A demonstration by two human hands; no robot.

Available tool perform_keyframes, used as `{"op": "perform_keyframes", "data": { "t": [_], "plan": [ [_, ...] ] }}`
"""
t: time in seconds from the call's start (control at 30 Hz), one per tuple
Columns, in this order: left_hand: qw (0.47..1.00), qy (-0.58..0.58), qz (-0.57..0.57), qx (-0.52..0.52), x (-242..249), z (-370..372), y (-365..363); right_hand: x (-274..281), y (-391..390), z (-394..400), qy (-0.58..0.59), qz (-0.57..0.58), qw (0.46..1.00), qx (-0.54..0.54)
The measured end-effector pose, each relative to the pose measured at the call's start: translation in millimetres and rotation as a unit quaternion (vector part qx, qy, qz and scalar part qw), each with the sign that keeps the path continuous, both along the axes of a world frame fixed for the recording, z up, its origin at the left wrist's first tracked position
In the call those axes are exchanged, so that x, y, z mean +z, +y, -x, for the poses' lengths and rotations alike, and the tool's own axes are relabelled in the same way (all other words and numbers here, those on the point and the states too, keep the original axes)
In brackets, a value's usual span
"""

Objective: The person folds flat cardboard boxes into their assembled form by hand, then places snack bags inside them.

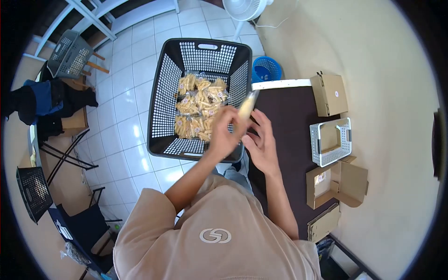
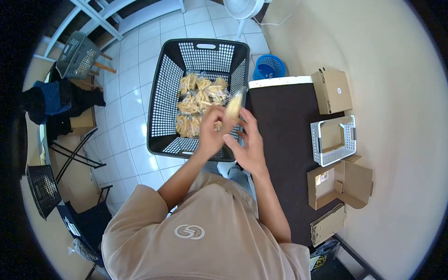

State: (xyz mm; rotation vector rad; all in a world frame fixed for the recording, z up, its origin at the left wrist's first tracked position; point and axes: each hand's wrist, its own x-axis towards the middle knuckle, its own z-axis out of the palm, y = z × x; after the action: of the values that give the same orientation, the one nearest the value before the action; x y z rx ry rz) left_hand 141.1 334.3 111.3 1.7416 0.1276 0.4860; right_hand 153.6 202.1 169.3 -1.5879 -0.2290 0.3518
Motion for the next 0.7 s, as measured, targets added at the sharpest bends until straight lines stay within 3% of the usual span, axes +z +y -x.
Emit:
{"op": "perform_keyframes", "data": {
  "t": [0.07, 0.13, 0.2, 0.23, 0.3, 0.33, 0.4, 0.47, 0.53, 0.6, 0.7],
  "plan": [
    [0.998, -0.027, -0.055, -0.013, 52, 13, -25, 15, -6, -3, -0.002, 0.007, 1.0, -0.01],
    [0.99, -0.061, -0.111, -0.059, 65, 25, -40, 27, -22, -6, 0.001, -0.082, 0.993, -0.088],
    [0.988, -0.034, 0.045, -0.144, 61, 38, -51, 25, -54, -7, -0.018, -0.096, 0.989, -0.108],
    [0.987, -0.036, 0.042, -0.152, 63, 46, -54, 27, -70, -5, -0.014, -0.084, 0.991, -0.098],
    [0.96, 0.019, 0.212, -0.183, 66, 59, -64, 28, -99, -1, -0.016, -0.075, 0.993, -0.091],
    [0.96, 0.02, 0.208, -0.187, 68, 59, -72, 30, -110, 3, -0.017, -0.079, 0.992, -0.095],
    [0.986, 0.032, 0.162, -0.031, 74, 52, -84, 39, -129, 12, 0.009, -0.155, 0.983, -0.093],
    [0.988, 0.026, 0.145, -0.041, 79, 46, -107, 46, -146, 23, 0.015, -0.162, 0.982, -0.09],
    [0.984, 0.035, 0.114, -0.135, 86, 47, -131, 46, -163, 33, 0.026, -0.14, 0.987, -0.081],
    [0.975, 0.053, 0.137, -0.164, 93, 54, -153, 46, -176, 43, 0.071, -0.198, 0.973, -0.096],
    [0.976, 0.044, 0.154, -0.147, 100, 60, -179, 60, -191, 55, -0.014, -0.207, 0.973, -0.099]
  ]
}}
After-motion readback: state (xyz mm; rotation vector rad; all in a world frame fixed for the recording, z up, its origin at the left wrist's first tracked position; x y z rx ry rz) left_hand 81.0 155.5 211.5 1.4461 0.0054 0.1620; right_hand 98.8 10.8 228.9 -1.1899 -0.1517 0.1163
